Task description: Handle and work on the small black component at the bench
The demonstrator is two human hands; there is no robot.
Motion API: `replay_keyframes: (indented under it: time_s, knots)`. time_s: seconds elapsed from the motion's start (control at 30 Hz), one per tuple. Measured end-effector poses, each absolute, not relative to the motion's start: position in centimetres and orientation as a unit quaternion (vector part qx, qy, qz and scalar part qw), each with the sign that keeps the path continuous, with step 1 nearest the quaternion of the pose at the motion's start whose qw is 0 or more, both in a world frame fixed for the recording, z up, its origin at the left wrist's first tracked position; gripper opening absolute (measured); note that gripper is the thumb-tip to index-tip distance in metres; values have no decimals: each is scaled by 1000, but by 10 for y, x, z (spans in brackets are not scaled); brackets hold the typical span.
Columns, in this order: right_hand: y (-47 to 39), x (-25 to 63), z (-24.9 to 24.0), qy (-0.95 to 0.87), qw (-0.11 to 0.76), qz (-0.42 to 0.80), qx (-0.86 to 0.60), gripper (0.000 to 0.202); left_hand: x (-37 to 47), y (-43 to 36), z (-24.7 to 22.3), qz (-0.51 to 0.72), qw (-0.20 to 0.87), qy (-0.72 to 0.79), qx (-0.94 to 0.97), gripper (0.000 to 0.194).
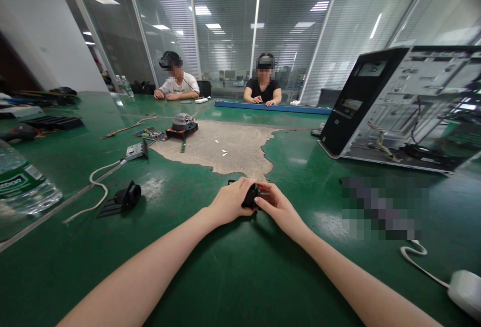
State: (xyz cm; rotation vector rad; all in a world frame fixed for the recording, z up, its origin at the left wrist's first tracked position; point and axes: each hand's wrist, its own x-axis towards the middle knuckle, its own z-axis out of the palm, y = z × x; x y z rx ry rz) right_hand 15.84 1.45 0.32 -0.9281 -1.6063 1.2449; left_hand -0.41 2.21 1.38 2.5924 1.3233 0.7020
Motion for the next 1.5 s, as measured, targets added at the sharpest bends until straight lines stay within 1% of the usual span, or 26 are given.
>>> replay_keyframes:
  time_s: [0.13, 0.3, 0.53, 0.67, 0.77, 0.83, 0.97, 1.03, 1.13, 1.3, 1.5]
  knots:
    - [13, 160, 4, -656, 438, 507, -348, 28, -4, 21, 15, 224, 73, 445, 864, 61]
    - [12, 160, 4, -643, 453, 511, -347, 18, -3, 21, 15, 229, 67, 448, 862, 60]
    - [14, 159, 4, -639, 440, 509, -372, 31, -4, 22, 15, 232, 70, 442, 864, 59]
    - [12, 161, 4, -659, 441, 503, -344, 27, -4, 21, 16, 228, 69, 440, 866, 61]
    - [12, 160, 4, -659, 452, 492, -344, 21, -3, 21, 16, 231, 67, 442, 864, 61]
    - [13, 160, 2, -655, 455, 492, -349, 20, -3, 21, 15, 232, 67, 444, 863, 59]
    - [16, 160, 0, -651, 444, 494, -366, 31, -3, 22, 15, 233, 68, 442, 864, 59]
    - [16, 160, 0, -655, 433, 499, -368, 33, -3, 22, 15, 232, 67, 442, 864, 59]
    - [14, 161, 1, -661, 432, 500, -356, 30, -4, 22, 15, 229, 63, 441, 866, 60]
    - [13, 161, 3, -658, 446, 495, -350, 20, -5, 22, 14, 233, 59, 440, 865, 59]
    - [16, 160, 2, -649, 439, 501, -368, 34, -4, 22, 14, 233, 71, 443, 863, 60]
